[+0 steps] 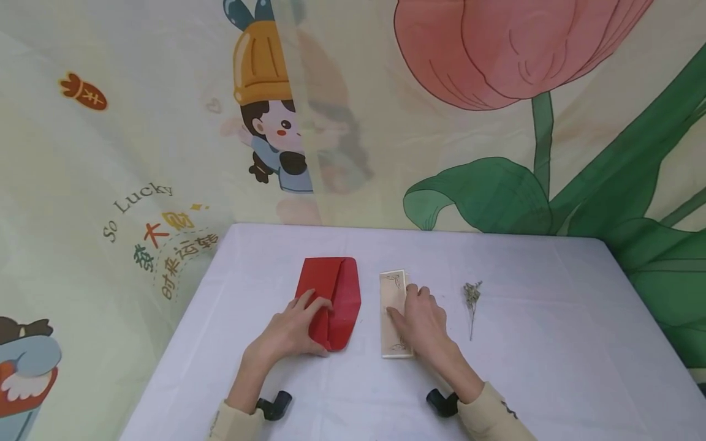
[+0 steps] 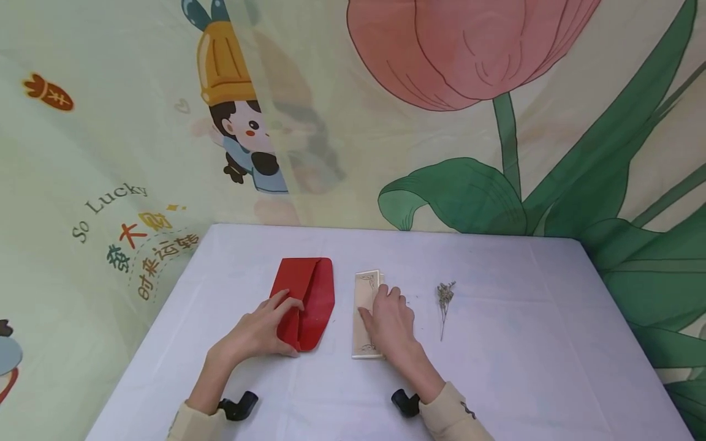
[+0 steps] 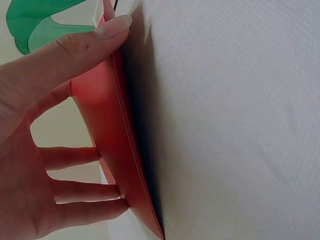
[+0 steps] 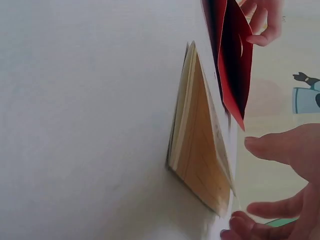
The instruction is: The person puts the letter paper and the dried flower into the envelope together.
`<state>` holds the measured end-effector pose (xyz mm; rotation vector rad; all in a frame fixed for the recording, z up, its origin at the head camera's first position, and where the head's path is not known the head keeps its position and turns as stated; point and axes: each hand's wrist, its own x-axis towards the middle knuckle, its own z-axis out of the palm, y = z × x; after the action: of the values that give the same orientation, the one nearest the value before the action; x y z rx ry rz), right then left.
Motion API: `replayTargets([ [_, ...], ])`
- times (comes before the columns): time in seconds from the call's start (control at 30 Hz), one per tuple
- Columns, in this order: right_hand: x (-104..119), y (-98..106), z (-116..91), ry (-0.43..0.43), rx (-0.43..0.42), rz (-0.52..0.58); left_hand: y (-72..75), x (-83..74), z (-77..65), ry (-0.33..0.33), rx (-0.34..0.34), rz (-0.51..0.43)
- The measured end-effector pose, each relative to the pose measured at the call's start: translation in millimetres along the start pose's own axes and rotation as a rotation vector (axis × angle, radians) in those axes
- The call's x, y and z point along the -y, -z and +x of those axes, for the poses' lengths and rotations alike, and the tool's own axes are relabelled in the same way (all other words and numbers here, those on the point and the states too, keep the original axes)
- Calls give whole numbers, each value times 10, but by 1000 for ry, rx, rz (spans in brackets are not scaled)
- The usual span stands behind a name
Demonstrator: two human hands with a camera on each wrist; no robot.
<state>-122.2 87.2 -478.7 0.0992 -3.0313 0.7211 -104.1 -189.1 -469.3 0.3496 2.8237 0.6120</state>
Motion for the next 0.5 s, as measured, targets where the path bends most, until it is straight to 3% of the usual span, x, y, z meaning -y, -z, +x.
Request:
replayTargets([
  [0.2, -49, -14, -19, -67, 56, 36, 3, 11, -6, -8, 1, 7],
  [0.5, -8, -86, -34, -71, 47, 33, 2, 5, 2, -1, 3, 3],
])
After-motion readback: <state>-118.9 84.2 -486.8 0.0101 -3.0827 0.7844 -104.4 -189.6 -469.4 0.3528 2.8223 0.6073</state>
